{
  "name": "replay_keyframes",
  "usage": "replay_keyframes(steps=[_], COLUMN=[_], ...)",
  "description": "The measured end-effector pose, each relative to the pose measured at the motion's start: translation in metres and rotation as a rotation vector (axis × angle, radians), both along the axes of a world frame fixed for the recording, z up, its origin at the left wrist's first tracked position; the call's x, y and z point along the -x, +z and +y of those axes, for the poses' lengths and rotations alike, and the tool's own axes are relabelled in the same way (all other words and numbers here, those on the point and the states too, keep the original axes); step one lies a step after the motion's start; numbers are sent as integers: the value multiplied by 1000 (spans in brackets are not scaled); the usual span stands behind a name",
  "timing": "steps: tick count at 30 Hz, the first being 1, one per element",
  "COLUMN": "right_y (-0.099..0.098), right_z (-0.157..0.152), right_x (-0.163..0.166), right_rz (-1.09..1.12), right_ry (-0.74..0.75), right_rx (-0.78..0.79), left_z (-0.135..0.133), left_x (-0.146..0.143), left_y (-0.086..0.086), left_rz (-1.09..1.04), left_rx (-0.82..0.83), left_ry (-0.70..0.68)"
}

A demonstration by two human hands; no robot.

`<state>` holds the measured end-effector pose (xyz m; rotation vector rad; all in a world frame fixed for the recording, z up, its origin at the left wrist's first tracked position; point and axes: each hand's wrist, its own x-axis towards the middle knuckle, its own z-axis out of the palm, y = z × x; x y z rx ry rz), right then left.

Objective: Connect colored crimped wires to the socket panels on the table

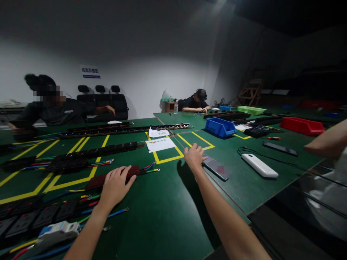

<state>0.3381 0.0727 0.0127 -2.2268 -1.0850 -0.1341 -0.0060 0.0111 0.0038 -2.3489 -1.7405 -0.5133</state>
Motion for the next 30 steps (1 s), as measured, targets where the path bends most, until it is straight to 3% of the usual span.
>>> replay_keyframes(steps=[10, 14, 19, 24, 27, 30], right_y=[4, 11, 8, 0, 7, 12], right_z=[-18, -22, -22, -21, -23, -40], right_x=[-6, 1, 22, 37, 31, 4], right_rz=[94, 5, -109, -144, -80, -17], right_ry=[-41, -40, 82, 185, 279, 466], right_rx=[35, -46, -89, 15, 85, 134], left_z=[3, 3, 2, 2, 3, 5], left_x=[1, 2, 0, 0, 2, 4], left_y=[-1, -1, 1, 0, -1, -3], left_rz=[-4, -9, 5, 15, 14, 17], left_rx=[-9, 8, 12, -25, -7, -6], left_ry=[-3, -1, 4, -1, -2, -6])
